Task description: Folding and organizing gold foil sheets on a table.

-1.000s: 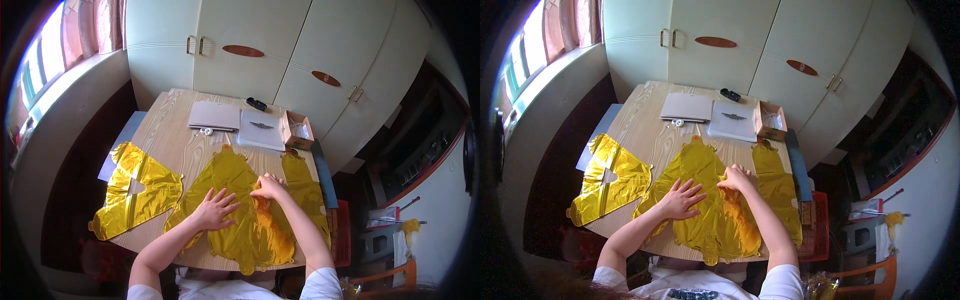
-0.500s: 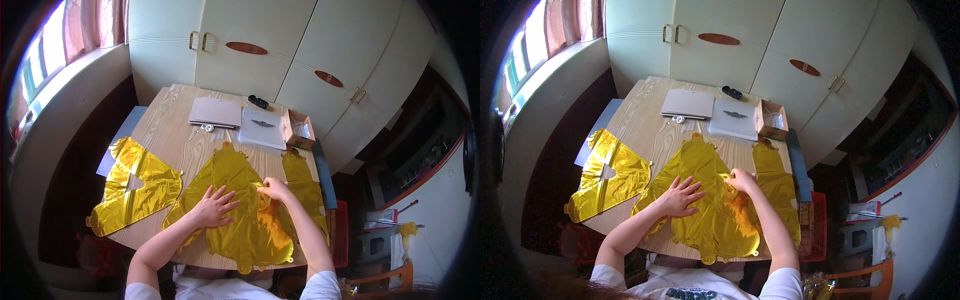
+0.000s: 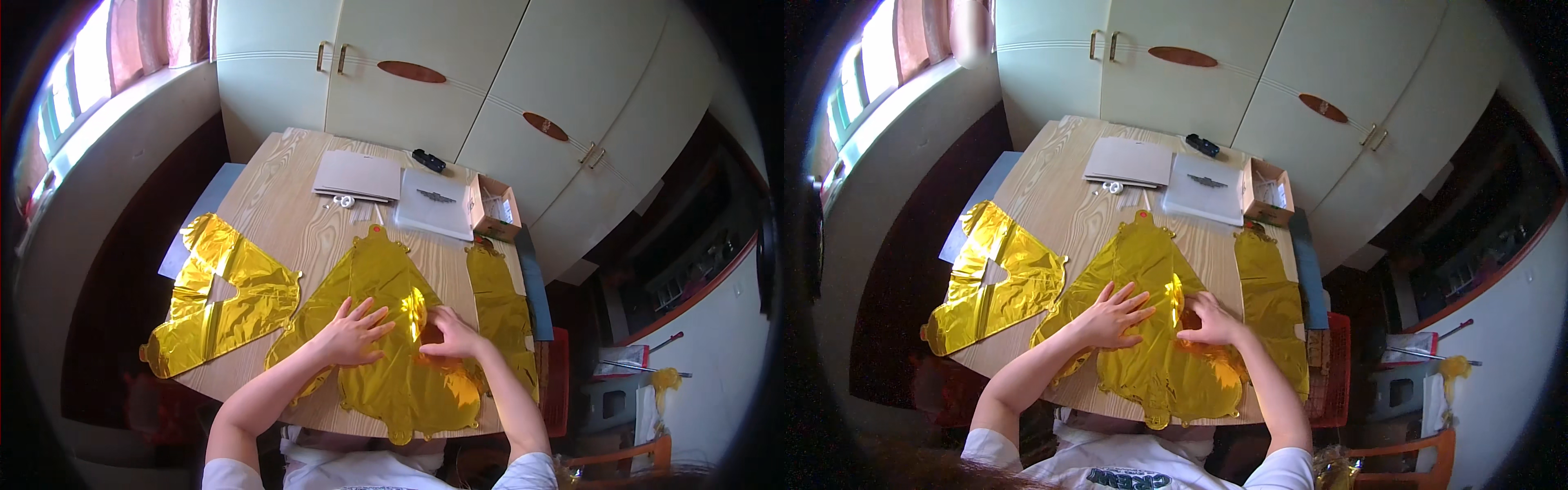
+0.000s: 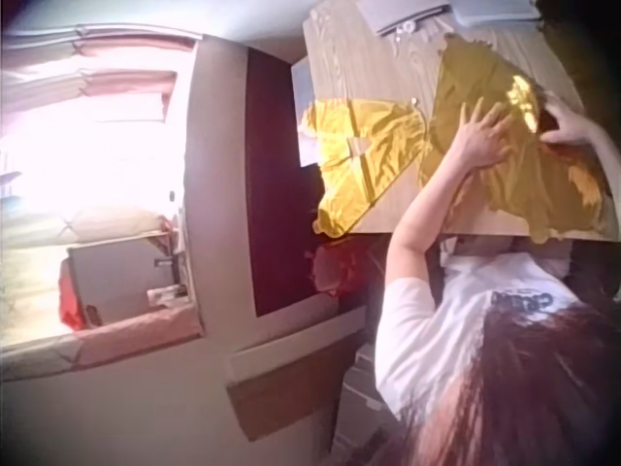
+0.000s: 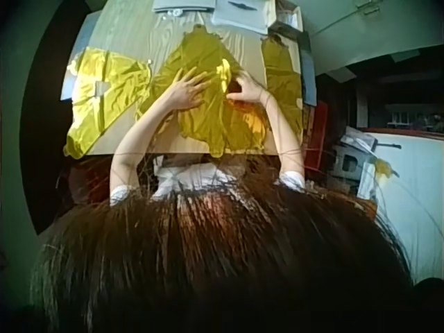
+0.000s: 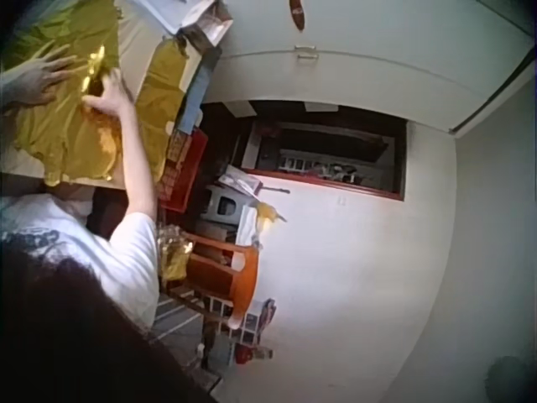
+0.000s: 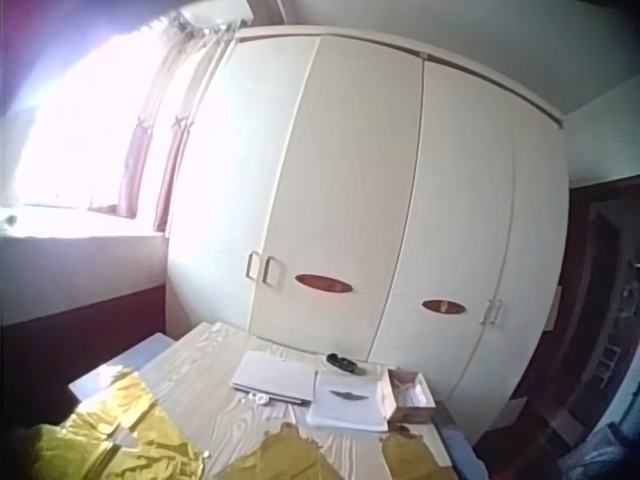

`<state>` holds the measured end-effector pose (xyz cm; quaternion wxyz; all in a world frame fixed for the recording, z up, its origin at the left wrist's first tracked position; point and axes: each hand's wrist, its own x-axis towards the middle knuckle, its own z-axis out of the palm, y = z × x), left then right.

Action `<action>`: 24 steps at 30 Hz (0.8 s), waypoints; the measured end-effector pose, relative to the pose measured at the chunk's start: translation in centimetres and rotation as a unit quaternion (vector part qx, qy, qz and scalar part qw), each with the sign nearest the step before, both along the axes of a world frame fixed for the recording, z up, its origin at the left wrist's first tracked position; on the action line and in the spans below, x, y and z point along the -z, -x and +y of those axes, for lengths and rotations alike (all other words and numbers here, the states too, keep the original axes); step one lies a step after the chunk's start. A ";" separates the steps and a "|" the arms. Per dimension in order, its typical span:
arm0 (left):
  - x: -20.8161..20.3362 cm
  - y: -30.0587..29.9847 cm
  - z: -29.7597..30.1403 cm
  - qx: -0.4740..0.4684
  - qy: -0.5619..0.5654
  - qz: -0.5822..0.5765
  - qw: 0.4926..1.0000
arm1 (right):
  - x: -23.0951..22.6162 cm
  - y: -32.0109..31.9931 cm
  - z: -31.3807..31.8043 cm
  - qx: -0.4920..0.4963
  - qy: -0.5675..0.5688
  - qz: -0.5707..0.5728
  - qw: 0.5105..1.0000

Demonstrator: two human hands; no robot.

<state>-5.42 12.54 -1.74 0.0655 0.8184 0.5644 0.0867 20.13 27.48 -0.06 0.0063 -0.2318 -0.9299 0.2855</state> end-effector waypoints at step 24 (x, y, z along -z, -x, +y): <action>0.9 0.5 0.2 0.015 -0.023 -0.030 0.999 | 4.3 2.6 0.8 0.051 -0.134 0.110 0.983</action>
